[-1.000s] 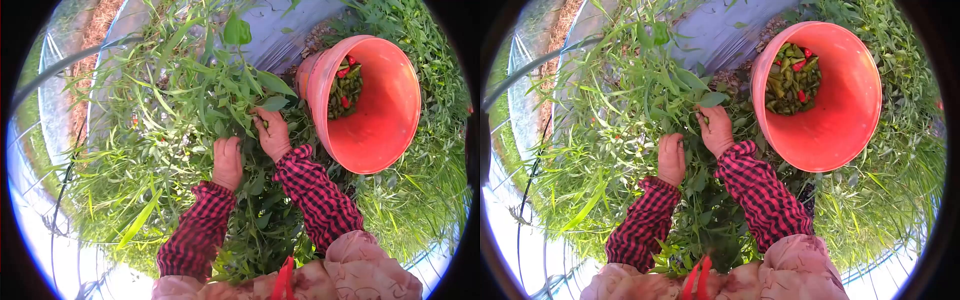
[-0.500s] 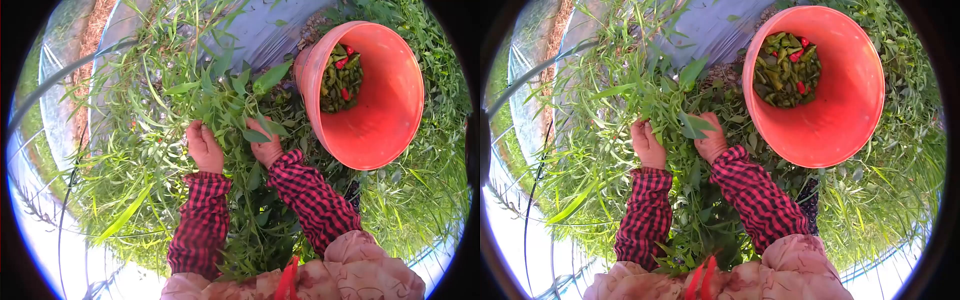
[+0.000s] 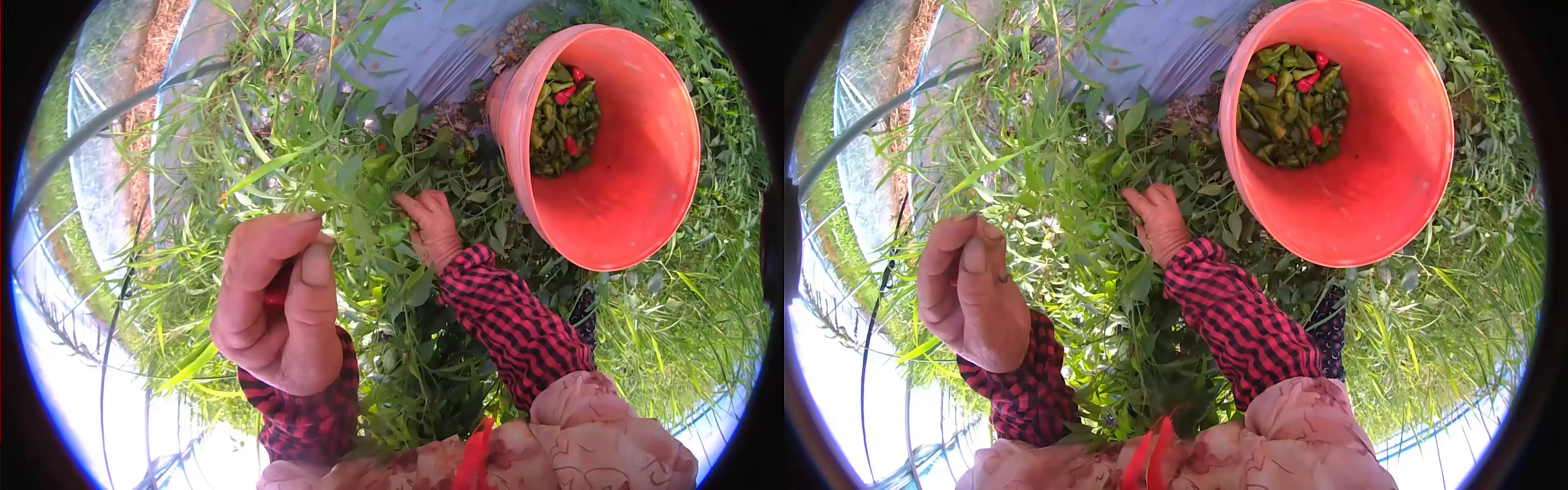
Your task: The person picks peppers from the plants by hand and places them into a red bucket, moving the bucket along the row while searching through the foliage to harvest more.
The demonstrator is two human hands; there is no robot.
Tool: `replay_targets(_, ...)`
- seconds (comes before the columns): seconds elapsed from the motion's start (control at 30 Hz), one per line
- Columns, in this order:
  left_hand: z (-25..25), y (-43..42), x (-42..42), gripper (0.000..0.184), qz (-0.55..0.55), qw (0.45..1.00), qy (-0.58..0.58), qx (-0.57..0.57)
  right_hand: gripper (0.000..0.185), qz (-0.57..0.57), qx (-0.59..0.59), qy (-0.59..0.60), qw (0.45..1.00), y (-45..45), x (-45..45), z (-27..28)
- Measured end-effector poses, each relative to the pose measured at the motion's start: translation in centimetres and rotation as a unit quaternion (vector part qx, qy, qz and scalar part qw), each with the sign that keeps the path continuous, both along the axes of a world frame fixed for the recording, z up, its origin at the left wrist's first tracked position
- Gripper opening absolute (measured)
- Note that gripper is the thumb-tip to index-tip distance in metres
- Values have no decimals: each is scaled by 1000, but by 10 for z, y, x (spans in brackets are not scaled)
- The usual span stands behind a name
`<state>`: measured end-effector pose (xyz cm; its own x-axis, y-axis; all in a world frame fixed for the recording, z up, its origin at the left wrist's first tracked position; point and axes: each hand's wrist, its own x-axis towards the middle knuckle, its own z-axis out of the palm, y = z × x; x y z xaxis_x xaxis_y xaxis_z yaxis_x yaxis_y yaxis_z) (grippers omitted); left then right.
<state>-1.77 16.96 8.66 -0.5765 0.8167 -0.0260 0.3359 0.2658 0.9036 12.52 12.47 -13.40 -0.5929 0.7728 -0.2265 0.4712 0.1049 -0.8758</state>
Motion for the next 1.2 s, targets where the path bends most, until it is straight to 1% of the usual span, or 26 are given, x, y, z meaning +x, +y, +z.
replay_targets(0.07,-13,34,-5,30,-118,989,-5,-89,58,-3,14,3,1000,-1,0,0)
replay_targets(0.13,-49,60,-23,63,-265,938,-36,-222,58,-7,24,2,1000,-1,-1,1)
replay_targets(0.17,-66,60,-30,63,-265,938,-35,-221,58,-7,24,3,1000,1,-2,4)
replay_targets(0.2,-84,56,-37,82,-363,878,27,-312,57,-10,13,8,1000,6,-1,8)
replay_targets(0.23,-92,52,-41,100,-452,794,87,-396,56,-14,-1,12,1000,6,1,10)
replay_targets(0.27,-97,46,-48,100,-455,793,87,-396,56,-16,-1,11,1000,7,1,9)
replay_targets(0.33,-99,34,-59,122,-502,760,22,-412,55,-17,-3,12,1000,7,1,6)
replay_targets(0.4,-115,18,-64,121,-515,758,45,-399,55,-16,9,7,1000,6,0,6)
replay_targets(0.47,-128,12,-59,120,-459,733,71,-497,53,-15,14,12,1000,5,0,6)
replay_targets(0.5,-131,12,-54,112,-437,741,77,-504,53,-15,14,11,1000,6,1,6)
replay_targets(0.53,-138,8,-53,112,-438,741,75,-503,53,-13,12,15,1000,5,2,6)
replay_targets(0.6,-149,4,-50,96,-424,781,70,-453,53,-10,10,16,1000,5,5,2)
replay_targets(0.63,-149,2,-48,80,-411,807,57,-421,51,-6,12,20,1000,4,7,-1)
replay_targets(0.67,-148,-1,-45,80,-410,806,55,-422,49,-2,14,25,1000,1,8,-4)
replay_targets(0.7,-145,-2,-41,76,-398,811,49,-426,49,-1,12,25,1000,0,7,-3)
replay_targets(0.73,-143,-3,-38,72,-386,816,44,-429,46,-17,12,22,1000,-1,6,-2)
replay_targets(0.77,-140,-5,-36,72,-386,816,44,-428,44,-33,13,17,999,0,5,-1)
replay_targets(0.8,-137,-6,-33,67,-357,825,59,-434,44,-34,13,17,999,-1,6,-1)
replay_targets(0.83,-135,-6,-30,62,-328,833,74,-440,41,-9,19,11,1000,-2,7,-2)
replay_targets(0.87,-134,-3,-26,62,-327,833,74,-440,38,15,25,6,1000,-2,7,-2)
replay_targets(0.93,-131,9,-16,58,-373,750,215,-501,37,30,27,-2,999,0,5,3)
replay_targets(1.07,-162,4,-13,51,-392,758,245,-460,36,56,28,-17,998,-3,5,2)
replay_targets(1.13,-169,3,-11,40,-452,733,234,-453,37,54,23,-22,998,-4,6,3)
replay_targets(1.17,-169,0,-11,40,-452,733,233,-452,38,50,18,-25,998,-4,6,4)
replay_targets(1.2,-166,-5,-10,37,-422,747,248,-450,38,50,18,-25,998,-4,6,5)
